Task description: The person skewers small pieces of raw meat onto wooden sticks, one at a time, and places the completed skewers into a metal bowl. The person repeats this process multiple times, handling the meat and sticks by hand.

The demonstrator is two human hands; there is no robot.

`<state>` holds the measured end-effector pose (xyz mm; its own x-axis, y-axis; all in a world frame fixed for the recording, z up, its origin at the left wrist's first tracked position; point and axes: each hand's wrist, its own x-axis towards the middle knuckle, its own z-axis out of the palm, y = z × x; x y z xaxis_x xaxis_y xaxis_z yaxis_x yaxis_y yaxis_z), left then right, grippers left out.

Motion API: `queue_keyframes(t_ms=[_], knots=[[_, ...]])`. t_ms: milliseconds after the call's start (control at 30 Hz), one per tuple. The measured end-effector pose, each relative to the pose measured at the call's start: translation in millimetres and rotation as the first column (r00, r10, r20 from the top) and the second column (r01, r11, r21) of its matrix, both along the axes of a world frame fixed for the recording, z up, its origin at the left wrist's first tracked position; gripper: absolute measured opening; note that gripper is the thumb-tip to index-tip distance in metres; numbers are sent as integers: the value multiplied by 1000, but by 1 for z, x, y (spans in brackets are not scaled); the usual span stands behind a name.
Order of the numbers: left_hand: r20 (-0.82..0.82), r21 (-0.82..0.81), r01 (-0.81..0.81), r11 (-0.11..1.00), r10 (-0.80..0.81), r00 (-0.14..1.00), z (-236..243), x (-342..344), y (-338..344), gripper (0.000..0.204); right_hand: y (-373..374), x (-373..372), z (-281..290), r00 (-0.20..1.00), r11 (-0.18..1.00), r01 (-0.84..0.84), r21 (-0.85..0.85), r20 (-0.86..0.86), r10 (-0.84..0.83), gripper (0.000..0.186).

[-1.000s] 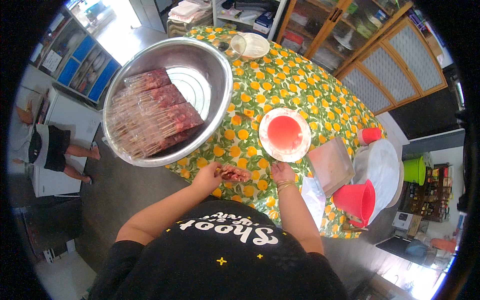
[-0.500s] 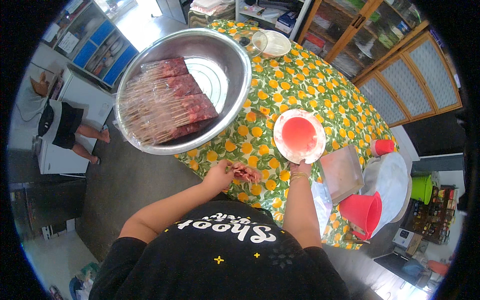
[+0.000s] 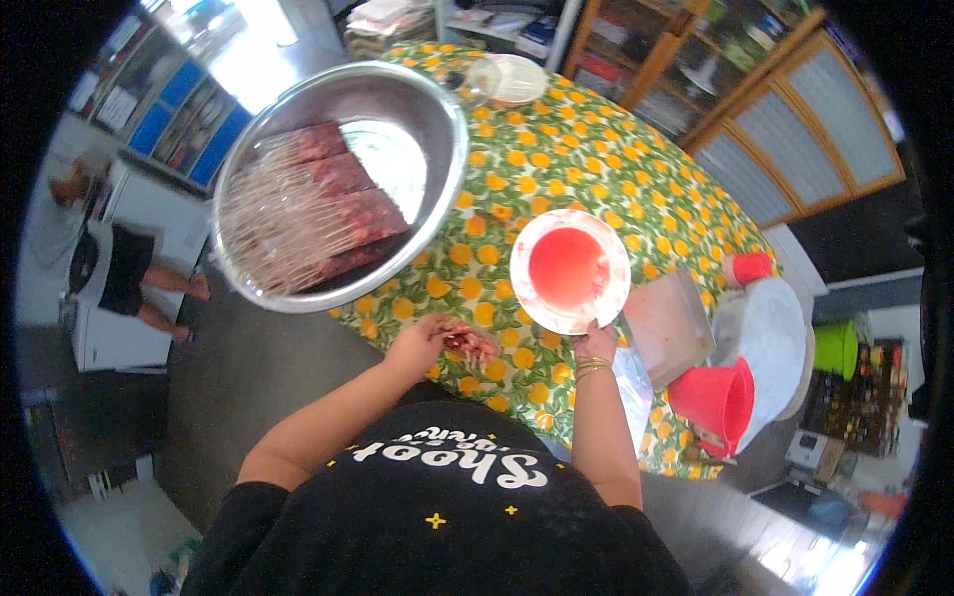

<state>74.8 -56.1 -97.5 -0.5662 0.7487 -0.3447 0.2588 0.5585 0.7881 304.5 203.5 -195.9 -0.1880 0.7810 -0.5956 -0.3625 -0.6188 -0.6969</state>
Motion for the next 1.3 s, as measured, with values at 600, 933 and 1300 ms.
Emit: queue_keyframes(t_ms=[600,933,1300], knots=[[37,-273,-3,962,14,999,-3,-21,11,40,18,114,38,941,960,252,-123,-200,-273,26],[77,-363,42,931,-15,997,11,-20,19,43,40,114,46,761,809,396,-435,-338,-555,22],[93,-350,120,929,-93,991,14,-21,22,41,51,93,33,567,720,357,-595,-474,-673,16]])
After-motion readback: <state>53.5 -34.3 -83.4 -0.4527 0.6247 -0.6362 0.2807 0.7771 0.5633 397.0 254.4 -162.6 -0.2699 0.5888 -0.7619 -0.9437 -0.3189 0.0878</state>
